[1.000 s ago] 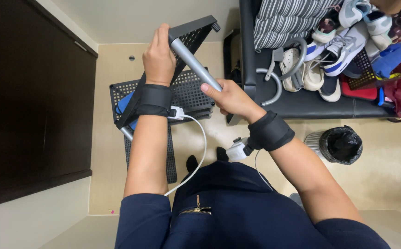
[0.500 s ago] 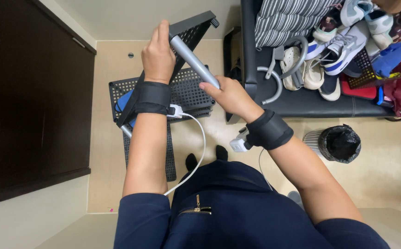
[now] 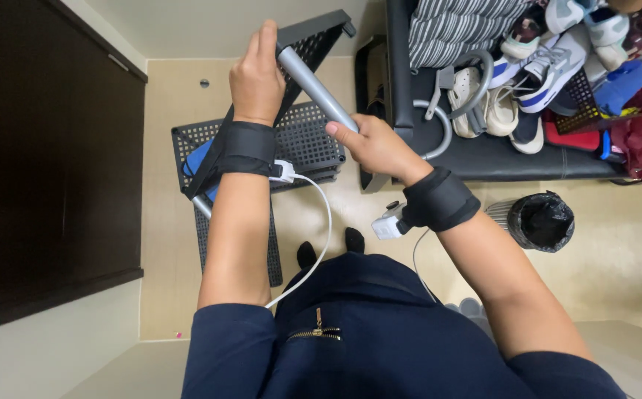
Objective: The person assembles a black plastic shoe rack by inserting metal poles into the grid panels. They handle several rack components, including a blue cloth, and place the assembled structure on the floor next to a chair.
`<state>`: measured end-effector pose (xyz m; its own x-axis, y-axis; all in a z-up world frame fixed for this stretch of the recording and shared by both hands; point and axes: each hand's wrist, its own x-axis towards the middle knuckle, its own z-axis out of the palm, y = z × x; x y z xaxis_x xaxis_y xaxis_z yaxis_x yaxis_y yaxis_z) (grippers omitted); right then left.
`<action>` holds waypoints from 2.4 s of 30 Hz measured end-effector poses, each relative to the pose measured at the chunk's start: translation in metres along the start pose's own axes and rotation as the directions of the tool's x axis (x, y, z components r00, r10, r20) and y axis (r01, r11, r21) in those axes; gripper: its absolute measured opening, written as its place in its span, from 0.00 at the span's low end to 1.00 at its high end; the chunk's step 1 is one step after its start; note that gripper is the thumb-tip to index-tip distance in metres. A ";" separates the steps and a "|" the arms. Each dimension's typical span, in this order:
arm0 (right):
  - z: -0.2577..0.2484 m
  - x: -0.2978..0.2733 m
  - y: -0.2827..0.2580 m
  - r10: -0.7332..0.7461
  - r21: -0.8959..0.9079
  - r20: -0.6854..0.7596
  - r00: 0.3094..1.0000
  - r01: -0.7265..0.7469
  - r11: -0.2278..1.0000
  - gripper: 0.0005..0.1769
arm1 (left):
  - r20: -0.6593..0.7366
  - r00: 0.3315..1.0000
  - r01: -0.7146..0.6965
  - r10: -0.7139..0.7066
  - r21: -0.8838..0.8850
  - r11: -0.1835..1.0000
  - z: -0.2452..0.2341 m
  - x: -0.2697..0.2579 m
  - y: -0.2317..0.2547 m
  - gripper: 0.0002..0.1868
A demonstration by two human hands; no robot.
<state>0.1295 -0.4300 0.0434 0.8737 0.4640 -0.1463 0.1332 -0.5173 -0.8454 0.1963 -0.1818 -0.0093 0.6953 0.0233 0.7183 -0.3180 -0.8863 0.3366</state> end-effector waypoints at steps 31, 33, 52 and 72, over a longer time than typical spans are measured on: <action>0.015 -0.015 0.081 0.374 0.038 -0.066 0.925 -0.372 0.927 0.23 | 0.128 0.939 0.335 -0.320 -0.121 0.934 -0.046 -0.067 -0.052 0.18; 0.011 -0.020 0.098 0.409 0.044 -0.131 0.903 -0.407 0.912 0.23 | 0.165 0.935 0.336 -0.313 -0.129 0.933 -0.043 -0.080 -0.049 0.15; -0.107 -0.093 0.302 0.549 0.305 -0.758 0.352 -0.552 0.776 0.23 | -0.119 0.971 0.149 -0.206 -0.372 0.916 -0.038 -0.020 0.021 0.09; -0.158 -0.101 0.621 0.579 0.210 -0.776 0.249 -0.764 0.610 0.23 | -0.245 0.898 0.368 -0.366 -0.042 0.929 -0.007 -0.053 0.102 0.20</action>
<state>0.1979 -0.9116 -0.3854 0.6582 -0.7420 -0.1273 -0.6842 -0.5191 -0.5123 0.1230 -0.2702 -0.0090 0.5825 0.4590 0.6708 -0.0670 -0.7954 0.6024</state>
